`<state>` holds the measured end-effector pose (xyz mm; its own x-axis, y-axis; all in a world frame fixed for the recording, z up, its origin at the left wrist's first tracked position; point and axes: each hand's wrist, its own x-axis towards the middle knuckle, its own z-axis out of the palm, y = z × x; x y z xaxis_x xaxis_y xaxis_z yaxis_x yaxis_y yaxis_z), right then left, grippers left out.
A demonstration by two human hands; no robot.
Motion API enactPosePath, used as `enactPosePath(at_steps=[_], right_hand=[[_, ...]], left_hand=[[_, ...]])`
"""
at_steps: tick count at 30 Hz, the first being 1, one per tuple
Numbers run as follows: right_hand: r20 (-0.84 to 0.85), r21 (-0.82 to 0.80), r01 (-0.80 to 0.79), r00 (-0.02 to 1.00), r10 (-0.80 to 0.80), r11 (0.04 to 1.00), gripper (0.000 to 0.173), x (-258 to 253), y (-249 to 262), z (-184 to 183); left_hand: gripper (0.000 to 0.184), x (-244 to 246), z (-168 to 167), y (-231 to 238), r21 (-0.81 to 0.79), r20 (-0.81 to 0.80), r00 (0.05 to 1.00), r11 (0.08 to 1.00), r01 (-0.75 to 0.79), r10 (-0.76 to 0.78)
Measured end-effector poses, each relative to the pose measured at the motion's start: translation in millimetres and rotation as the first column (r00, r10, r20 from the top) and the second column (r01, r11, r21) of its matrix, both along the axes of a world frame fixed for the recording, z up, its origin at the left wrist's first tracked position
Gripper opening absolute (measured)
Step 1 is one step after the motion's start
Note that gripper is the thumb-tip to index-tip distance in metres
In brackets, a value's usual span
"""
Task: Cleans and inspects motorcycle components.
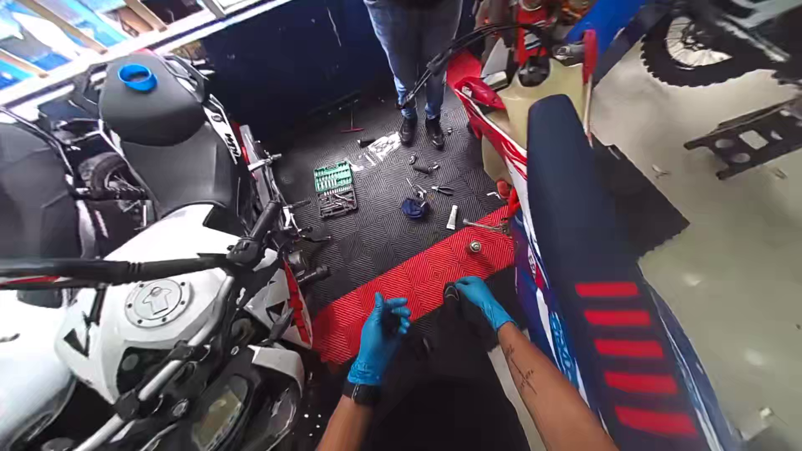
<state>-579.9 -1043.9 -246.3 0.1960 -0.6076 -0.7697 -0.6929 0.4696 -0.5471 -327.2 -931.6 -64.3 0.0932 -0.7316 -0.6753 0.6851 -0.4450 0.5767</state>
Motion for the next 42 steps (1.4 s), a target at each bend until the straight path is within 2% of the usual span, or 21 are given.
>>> enactPosePath(at_steps=[2,6,8,12,15,19,22,25,27,30,32,33,36,39,40,41,42], right_hand=[[-0.032,0.024,-0.042,0.999,0.042,0.999,0.028,3.5,-39.8,-9.2],[-0.026,0.003,-0.004,1.000,0.004,1.000,0.025,3.4,-98.5,-37.2],[-0.019,-0.027,0.054,0.998,-0.055,0.998,0.022,3.2,-121.3,-47.6],[-0.021,-0.062,0.147,0.989,-0.149,0.987,0.019,24.4,-185.1,-81.8],[-0.047,-0.097,0.069,0.996,-0.074,0.993,0.019,56.4,-241.0,-155.3],[-0.141,-0.133,-0.149,0.981,0.131,0.980,0.024,106.5,-304.3,-301.5],[-0.203,-0.116,-0.222,0.959,0.196,0.968,0.030,145.3,-342.9,-395.2],[-0.249,-0.141,-0.263,0.943,0.223,0.955,0.033,190.6,-374.8,-452.2],[-0.320,-0.190,-0.343,0.907,0.273,0.920,0.034,222.4,-395.9,-488.1],[-0.519,-0.143,-0.572,0.738,0.431,0.808,0.045,269.7,-412.5,-538.0],[-0.590,-0.038,-0.689,0.600,0.540,0.724,0.034,292.8,-411.5,-553.1],[-0.565,-0.009,-0.720,0.576,0.590,0.694,0.029,299.5,-412.0,-552.8],[-0.331,0.020,-0.813,0.544,0.771,0.582,0.030,306.5,-424.1,-535.6],[-0.183,-0.005,-0.926,0.371,0.910,0.377,0.033,302.5,-442.7,-510.1],[-0.132,-0.038,-0.927,0.374,0.918,0.372,0.030,295.9,-446.4,-490.5],[-0.059,-0.080,-0.908,0.415,0.908,0.410,0.026,286.1,-448.0,-464.6],[0.022,-0.132,-0.863,0.489,0.872,0.487,0.023,272.5,-446.6,-438.1]], left_hand=[[0.077,10.5,-7.9,-41.7,0.003,-0.016,0.999,0.999,-0.042,0.042],[0.076,37.4,-39.0,-119.3,0.042,-0.073,0.993,0.995,-0.091,0.094],[0.075,51.2,-68.5,-150.7,0.065,-0.104,0.992,0.995,-0.072,0.078],[0.075,83.4,-153.3,-208.0,0.054,-0.124,0.992,0.998,0.025,-0.018],[0.078,110.0,-226.0,-242.5,0.003,-0.135,0.990,1.000,0.028,-0.028],[0.070,144.7,-318.6,-280.7,-0.110,-0.109,0.992,0.991,-0.071,0.059],[0.060,163.0,-376.0,-308.8,-0.097,-0.119,0.985,0.986,-0.136,0.124],[0.060,174.0,-419.4,-328.6,-0.120,-0.141,0.985,0.985,-0.120,0.103],[0.066,181.0,-443.1,-343.8,-0.158,-0.208,0.974,0.979,-0.129,0.094],[0.076,192.6,-479.0,-365.2,-0.239,-0.362,0.925,0.947,-0.213,0.117],[0.074,200.2,-493.2,-383.8,-0.276,-0.421,0.897,0.923,-0.269,0.135],[0.072,204.3,-498.4,-393.8,-0.296,-0.435,0.890,0.911,-0.286,0.138],[0.070,214.1,-512.1,-416.1,-0.351,-0.434,0.890,0.883,-0.311,0.141],[0.067,217.2,-520.4,-430.6,-0.379,-0.450,0.881,0.863,-0.335,0.145],[0.068,217.9,-522.5,-434.1,-0.386,-0.451,0.882,0.861,-0.331,0.137],[0.069,219.3,-524.8,-436.8,-0.392,-0.449,0.885,0.861,-0.323,0.128],[0.070,221.0,-527.7,-438.9,-0.397,-0.439,0.890,0.863,-0.314,0.122]])
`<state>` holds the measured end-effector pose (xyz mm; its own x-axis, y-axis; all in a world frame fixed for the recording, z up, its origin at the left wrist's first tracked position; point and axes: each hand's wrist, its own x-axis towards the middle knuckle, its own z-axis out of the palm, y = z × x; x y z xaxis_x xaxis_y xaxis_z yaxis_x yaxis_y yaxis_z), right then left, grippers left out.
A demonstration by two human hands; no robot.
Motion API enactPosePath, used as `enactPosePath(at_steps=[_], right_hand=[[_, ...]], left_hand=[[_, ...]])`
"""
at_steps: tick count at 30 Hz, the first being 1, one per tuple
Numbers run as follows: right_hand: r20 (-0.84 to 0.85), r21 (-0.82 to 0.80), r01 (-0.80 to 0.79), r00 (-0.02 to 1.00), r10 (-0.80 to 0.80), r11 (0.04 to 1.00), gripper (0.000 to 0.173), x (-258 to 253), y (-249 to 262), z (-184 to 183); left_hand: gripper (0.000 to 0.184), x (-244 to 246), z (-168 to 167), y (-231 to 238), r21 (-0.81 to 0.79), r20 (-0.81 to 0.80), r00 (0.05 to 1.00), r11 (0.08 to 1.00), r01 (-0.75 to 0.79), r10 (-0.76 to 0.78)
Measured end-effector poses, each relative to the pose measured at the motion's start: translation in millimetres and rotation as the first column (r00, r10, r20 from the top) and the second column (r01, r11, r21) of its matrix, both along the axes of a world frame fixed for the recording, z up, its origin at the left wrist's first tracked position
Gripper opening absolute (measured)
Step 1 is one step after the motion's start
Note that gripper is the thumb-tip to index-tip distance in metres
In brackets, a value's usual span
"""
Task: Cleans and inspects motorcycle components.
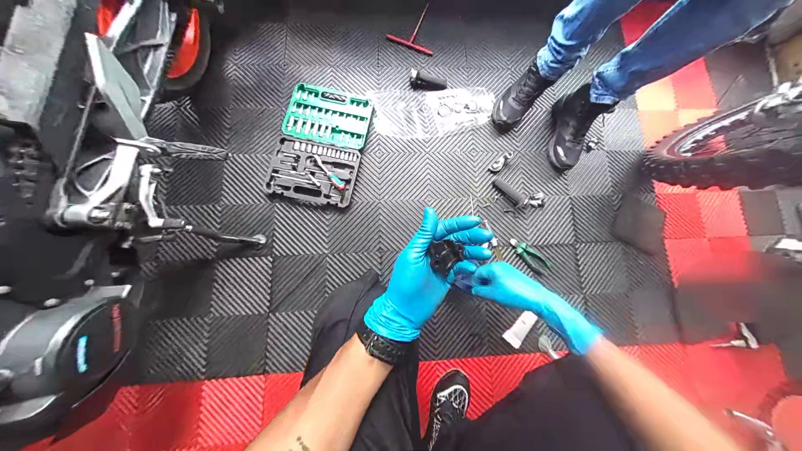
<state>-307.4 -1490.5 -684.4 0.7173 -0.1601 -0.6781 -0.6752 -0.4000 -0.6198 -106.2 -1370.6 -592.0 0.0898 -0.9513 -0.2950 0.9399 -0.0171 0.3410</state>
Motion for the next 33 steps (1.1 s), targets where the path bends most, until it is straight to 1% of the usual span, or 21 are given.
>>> enactPosePath(at_steps=[2,3,5,6,7,8,9,10,11,12,14,15,17,18,19,22,23,26,30,31,33], right_hand=[[0.189,0.105,0.235,0.949,-0.251,0.966,0.018,-24.5,14.8,51.7],[0.320,0.157,0.364,0.861,-0.396,0.918,0.014,-31.4,28.0,71.5],[0.546,0.264,0.557,0.586,-0.599,0.787,0.007,-21.2,56.5,100.4],[0.644,0.253,0.603,0.479,-0.596,0.757,0.006,-7.8,68.1,106.5],[0.749,0.148,0.633,0.430,-0.504,0.760,0.009,7.0,74.7,102.9],[0.820,-0.068,0.643,0.472,-0.324,0.763,0.015,19.4,76.6,90.4],[0.803,-0.331,0.620,0.581,-0.133,0.712,0.022,28.7,77.0,73.4],[0.711,-0.532,0.551,0.703,-0.014,0.643,0.029,34.1,77.0,58.0],[0.591,-0.648,0.457,0.806,0.023,0.609,0.038,36.4,79.2,47.6],[0.466,-0.685,0.365,0.885,-0.006,0.631,0.049,37.2,82.0,43.3],[0.263,-0.600,0.266,0.956,-0.127,0.754,0.061,45.3,82.9,50.9],[0.232,-0.513,0.282,0.955,-0.185,0.811,0.066,48.6,83.5,55.6],[0.277,-0.316,0.347,0.924,-0.264,0.883,0.077,49.1,82.1,56.3],[0.263,-0.257,0.335,0.927,-0.268,0.906,0.080,45.5,83.2,56.6],[0.236,-0.259,0.300,0.941,-0.241,0.918,0.079,43.6,80.7,58.0],[0.152,-0.405,0.228,0.972,-0.181,0.885,0.075,45.9,82.2,60.4],[0.128,-0.421,0.222,0.975,-0.184,0.879,0.075,50.5,81.0,61.6],[0.114,-0.334,0.210,0.977,-0.182,0.919,0.080,48.7,83.0,59.9],[0.125,-0.445,0.254,0.967,-0.221,0.859,0.070,47.6,78.0,57.7],[0.136,-0.432,0.270,0.963,-0.233,0.860,0.071,48.6,78.8,57.6],[0.317,-0.445,0.345,0.924,-0.215,0.826,0.070,42.1,85.7,48.4]], left_hand=[[0.068,3.6,-5.0,-4.3,0.043,0.057,0.998,0.999,-0.006,0.003],[0.065,4.4,-7.9,-6.4,0.078,0.094,0.996,0.997,-0.017,0.009],[0.061,3.7,-13.1,-11.9,0.165,0.192,0.981,0.986,-0.029,-0.003],[0.059,0.8,-15.6,-13.8,0.198,0.239,0.971,0.980,-0.032,-0.017],[0.058,-3.4,-17.9,-16.3,0.216,0.282,0.959,0.976,-0.031,-0.032],[0.057,-9.3,-20.4,-17.9,0.225,0.326,0.944,0.974,-0.034,-0.042],[0.057,-15.4,-23.6,-18.5,0.228,0.370,0.928,0.973,-0.040,-0.049],[0.057,-19.8,-27.6,-19.2,0.225,0.401,0.915,0.973,-0.057,-0.039],[0.056,-22.2,-31.2,-19.1,0.233,0.428,0.904,0.969,-0.085,-0.024],[0.055,-24.7,-32.9,-18.6,0.240,0.457,0.889,0.963,-0.125,0.001],[0.056,-29.5,-31.7,-21.9,0.280,0.507,0.861,0.939,-0.201,0.033],[0.058,-33.8,-30.2,-23.8,0.340,0.508,0.861,0.910,-0.237,0.034],[0.060,-35.6,-31.9,-28.2,0.445,0.466,0.884,0.858,-0.257,0.023],[0.063,-35.8,-32.7,-28.4,0.489,0.429,0.903,0.834,-0.257,0.027],[0.065,-34.5,-31.2,-31.0,0.512,0.401,0.915,0.818,-0.264,0.045],[0.066,-46.2,-33.9,-24.0,0.506,0.433,0.897,0.801,-0.321,0.087],[0.066,-47.0,-35.4,-24.6,0.479,0.458,0.885,0.815,-0.327,0.086],[0.071,-40.1,-35.4,-27.7,0.473,0.464,0.881,0.817,-0.330,0.087],[0.064,-51.3,-42.8,-26.4,0.464,0.471,0.878,0.824,-0.324,0.080],[0.064,-51.2,-42.1,-27.4,0.480,0.471,0.879,0.814,-0.328,0.077],[0.063,-48.6,-39.4,-28.5,0.520,0.435,0.896,0.789,-0.328,0.086]])
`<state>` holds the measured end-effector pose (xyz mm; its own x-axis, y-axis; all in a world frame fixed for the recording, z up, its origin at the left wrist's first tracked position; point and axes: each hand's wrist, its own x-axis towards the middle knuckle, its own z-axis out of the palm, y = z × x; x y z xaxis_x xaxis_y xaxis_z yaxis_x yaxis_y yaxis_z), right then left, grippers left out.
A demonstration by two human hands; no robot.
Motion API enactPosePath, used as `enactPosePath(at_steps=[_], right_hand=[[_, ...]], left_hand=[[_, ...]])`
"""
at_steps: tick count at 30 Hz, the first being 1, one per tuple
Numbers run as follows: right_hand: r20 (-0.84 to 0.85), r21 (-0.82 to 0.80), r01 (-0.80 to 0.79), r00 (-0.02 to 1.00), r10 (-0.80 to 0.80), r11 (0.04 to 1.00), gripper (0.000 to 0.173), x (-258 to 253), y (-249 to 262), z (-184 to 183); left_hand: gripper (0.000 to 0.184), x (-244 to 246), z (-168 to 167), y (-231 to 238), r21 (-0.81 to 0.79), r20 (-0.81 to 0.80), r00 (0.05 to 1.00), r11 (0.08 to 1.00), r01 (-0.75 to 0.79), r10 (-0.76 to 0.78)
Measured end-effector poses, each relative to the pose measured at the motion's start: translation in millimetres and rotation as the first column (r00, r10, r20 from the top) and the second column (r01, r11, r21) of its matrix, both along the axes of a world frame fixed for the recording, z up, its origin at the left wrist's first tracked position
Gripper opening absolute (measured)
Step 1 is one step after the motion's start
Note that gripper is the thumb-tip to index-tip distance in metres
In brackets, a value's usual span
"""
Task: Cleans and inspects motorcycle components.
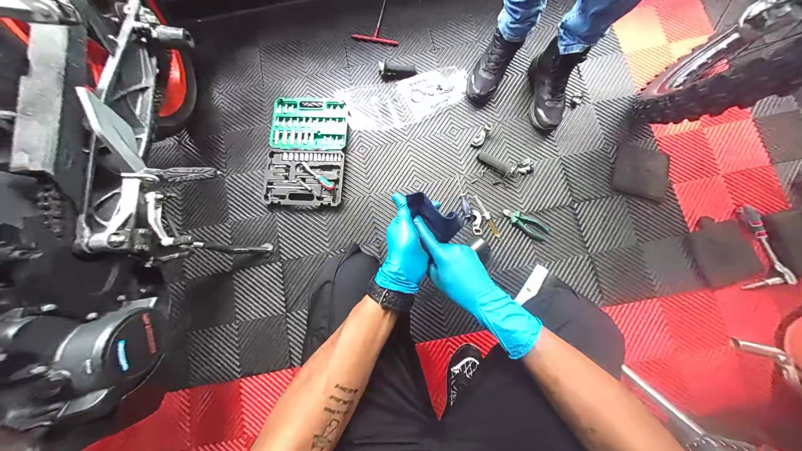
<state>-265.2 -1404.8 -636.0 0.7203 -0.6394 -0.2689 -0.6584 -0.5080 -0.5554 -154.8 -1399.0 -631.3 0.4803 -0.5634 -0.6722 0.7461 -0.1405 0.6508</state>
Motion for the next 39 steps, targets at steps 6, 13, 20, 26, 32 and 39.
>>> enactPosePath(at_steps=[6,13,20,26,32,39], right_hand=[[0.462,-0.323,0.063,0.881,0.099,0.944,0.042,-16.4,9.3,-24.2],[0.429,0.420,0.020,0.877,-0.218,0.907,0.049,-16.2,1.5,1.5],[-0.025,-0.628,-0.196,0.972,0.232,0.754,0.037,-7.9,-2.4,0.7],[0.231,-0.228,-0.157,0.950,0.210,0.961,0.028,-9.8,-11.9,-11.9],[0.534,0.587,-0.059,0.778,-0.331,0.808,0.024,-7.7,-18.2,-10.9],[0.565,0.364,0.215,0.722,-0.399,0.906,0.015,-26.7,-14.4,-2.1]], left_hand=[[0.058,7.7,6.8,5.6,-0.025,0.035,0.999,0.999,0.021,-0.020],[0.061,10.6,7.1,14.1,-0.040,0.091,0.980,0.982,0.183,-0.179],[0.050,7.5,-5.9,11.4,0.216,0.244,0.952,0.968,0.131,-0.184],[0.049,2.1,-9.1,12.2,0.185,0.190,0.966,0.973,0.141,-0.176],[0.050,4.3,-5.0,13.0,0.041,0.069,0.979,0.981,0.190,-0.192],[0.053,-2.5,8.4,6.0,-0.141,-0.101,0.981,0.978,0.152,-0.167]])
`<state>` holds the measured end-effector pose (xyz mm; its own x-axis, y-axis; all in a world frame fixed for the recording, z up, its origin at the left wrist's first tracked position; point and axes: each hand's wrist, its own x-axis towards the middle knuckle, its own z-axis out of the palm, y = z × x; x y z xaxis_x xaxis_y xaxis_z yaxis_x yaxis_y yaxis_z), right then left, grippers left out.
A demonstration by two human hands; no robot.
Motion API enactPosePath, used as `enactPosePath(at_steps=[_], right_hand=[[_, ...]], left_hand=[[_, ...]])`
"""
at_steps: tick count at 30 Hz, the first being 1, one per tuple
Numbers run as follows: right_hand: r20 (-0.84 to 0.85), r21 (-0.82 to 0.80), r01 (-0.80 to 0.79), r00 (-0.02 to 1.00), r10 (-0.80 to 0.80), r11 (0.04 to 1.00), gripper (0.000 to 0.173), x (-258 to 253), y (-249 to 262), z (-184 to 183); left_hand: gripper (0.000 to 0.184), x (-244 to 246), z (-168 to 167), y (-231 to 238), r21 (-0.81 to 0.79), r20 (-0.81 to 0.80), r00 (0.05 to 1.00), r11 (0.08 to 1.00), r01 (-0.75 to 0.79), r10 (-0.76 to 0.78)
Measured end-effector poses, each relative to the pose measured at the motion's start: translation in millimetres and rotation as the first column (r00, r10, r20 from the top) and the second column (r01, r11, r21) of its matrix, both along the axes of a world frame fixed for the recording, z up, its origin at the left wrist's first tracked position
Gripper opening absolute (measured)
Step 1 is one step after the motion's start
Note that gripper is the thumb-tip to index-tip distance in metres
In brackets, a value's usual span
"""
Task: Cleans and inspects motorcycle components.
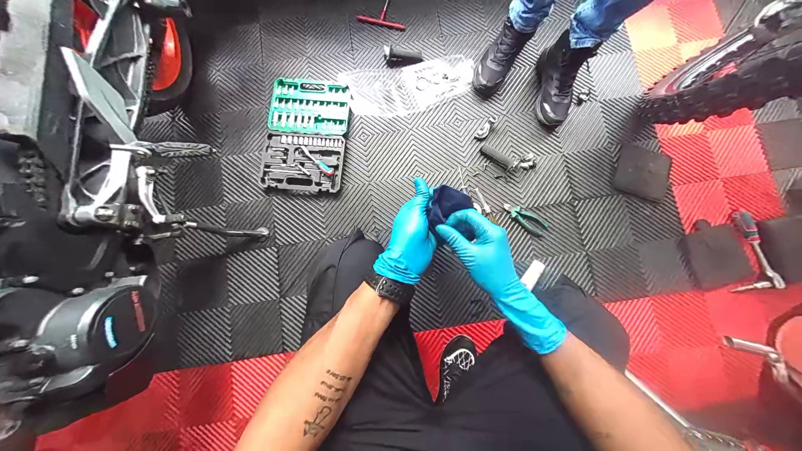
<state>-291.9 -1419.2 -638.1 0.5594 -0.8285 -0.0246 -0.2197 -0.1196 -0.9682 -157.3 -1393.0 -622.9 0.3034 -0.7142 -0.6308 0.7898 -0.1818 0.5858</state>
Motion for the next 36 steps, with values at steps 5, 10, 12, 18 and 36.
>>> enactPosePath(at_steps=[5,10,12,18,36], right_hand=[[-0.263,-0.098,0.150,0.949,-0.171,0.984,0.038,0.8,-8.6,-3.4],[0.087,0.068,0.089,0.992,-0.095,0.994,0.017,0.8,-10.2,-4.3],[0.091,0.099,0.075,0.992,-0.085,0.992,0.018,-0.6,-15.0,-1.5],[0.069,0.219,0.107,0.990,-0.125,0.970,0.009,-18.3,-37.3,25.2],[0.590,0.431,-0.013,0.761,-0.271,0.902,0.025,-49.7,-52.7,30.6]], left_hand=[[0.037,-14.6,-4.4,0.7,-0.207,0.246,0.968,0.973,0.104,-0.051],[0.044,-20.7,-9.3,0.5,-0.267,0.369,0.922,0.937,0.223,-0.115],[0.049,-19.5,-10.4,2.1,-0.301,0.379,0.913,0.913,0.277,-0.152],[0.057,2.3,-3.8,10.8,-0.333,0.750,0.611,0.655,0.678,-0.252],[0.049,10.0,2.8,10.5,-0.641,0.175,0.937,0.687,0.342,-0.303]])
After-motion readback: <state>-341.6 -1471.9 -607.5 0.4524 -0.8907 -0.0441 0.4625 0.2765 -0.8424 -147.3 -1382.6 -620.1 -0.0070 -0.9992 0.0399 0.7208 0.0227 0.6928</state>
